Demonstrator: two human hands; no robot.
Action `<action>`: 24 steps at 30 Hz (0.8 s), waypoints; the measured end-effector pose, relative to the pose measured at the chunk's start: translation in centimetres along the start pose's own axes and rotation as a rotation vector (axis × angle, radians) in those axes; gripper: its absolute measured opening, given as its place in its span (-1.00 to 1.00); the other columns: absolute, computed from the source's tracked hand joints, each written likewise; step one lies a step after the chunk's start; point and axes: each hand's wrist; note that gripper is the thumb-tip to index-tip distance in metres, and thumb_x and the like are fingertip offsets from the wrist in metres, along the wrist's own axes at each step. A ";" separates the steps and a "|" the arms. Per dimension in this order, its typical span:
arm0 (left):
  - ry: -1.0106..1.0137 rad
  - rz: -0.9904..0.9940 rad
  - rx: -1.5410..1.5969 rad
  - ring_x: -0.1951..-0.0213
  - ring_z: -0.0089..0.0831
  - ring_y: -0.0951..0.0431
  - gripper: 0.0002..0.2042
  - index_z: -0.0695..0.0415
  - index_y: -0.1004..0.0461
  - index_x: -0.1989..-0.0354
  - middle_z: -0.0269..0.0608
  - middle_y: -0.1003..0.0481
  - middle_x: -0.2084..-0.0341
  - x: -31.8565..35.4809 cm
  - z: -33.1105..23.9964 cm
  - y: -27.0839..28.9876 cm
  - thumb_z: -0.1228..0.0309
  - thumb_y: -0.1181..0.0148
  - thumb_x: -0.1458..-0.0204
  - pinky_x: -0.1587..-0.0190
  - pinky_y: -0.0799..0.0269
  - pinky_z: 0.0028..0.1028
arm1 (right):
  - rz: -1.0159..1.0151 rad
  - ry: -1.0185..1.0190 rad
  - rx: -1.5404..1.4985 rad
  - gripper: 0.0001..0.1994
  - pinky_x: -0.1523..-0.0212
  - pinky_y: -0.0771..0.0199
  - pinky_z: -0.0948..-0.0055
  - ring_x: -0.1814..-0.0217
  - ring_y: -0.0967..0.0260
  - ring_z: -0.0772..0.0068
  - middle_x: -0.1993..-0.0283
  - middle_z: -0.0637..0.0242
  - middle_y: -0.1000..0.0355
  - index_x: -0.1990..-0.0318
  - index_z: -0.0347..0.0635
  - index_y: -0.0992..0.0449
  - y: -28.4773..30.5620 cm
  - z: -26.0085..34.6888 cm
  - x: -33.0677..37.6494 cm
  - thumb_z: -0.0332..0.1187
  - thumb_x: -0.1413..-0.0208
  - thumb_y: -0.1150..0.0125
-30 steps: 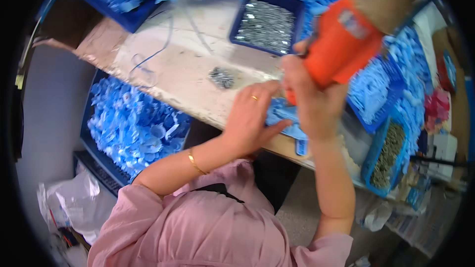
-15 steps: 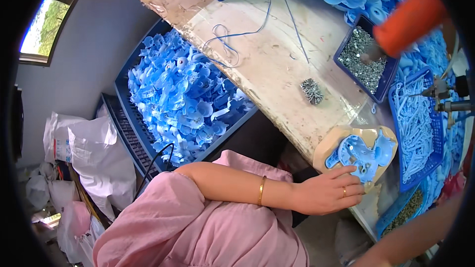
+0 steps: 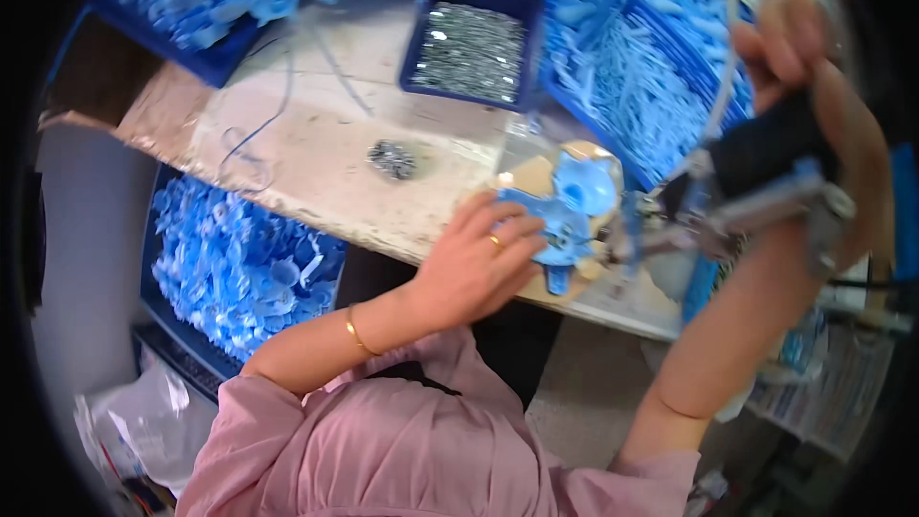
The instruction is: Assembling small blue and tan plastic toy components using a powered screwdriver at a factory workbench.
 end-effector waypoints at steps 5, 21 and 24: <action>-0.052 0.104 -0.051 -0.12 -0.20 -0.37 -0.65 0.15 -0.47 0.08 -0.18 -0.44 0.01 -1.1 -0.2 -0.6 0.29 -0.32 0.03 -0.32 -0.15 -0.09 | 0.022 0.182 0.522 -0.43 0.27 -0.21 0.55 0.40 -0.15 0.65 0.20 0.36 -0.24 -0.29 -0.51 -0.09 1.2 -1.1 3.6 -0.43 -0.20 -0.12; -0.064 0.183 -0.108 -0.07 -0.24 -0.41 -0.69 0.13 -0.49 0.14 -0.23 -0.48 0.08 -2.1 -1.1 -1.2 0.28 -0.31 0.02 -0.31 -0.15 -0.08 | -0.641 0.056 0.504 -0.57 0.43 -0.36 0.60 0.52 -0.32 0.59 0.43 0.37 -0.37 -0.04 -0.38 -0.31 -6.7 -2.3 4.5 -0.55 0.00 -0.28; -0.089 0.165 -0.153 -0.06 -0.25 -0.42 -0.73 0.08 -0.49 0.15 -0.24 -0.48 0.07 -2.0 -0.8 -1.6 0.30 -0.30 0.02 -0.30 -0.16 -0.06 | -0.633 0.074 0.492 -0.67 0.44 -0.34 0.63 0.51 -0.33 0.65 0.47 0.41 -0.37 0.03 -0.30 -0.39 -5.1 -1.7 3.4 -0.45 -0.08 -0.30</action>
Point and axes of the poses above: each hand's wrist, its own x-axis away from the middle knuckle, its own y-axis out of the back of the hand, z = x × y
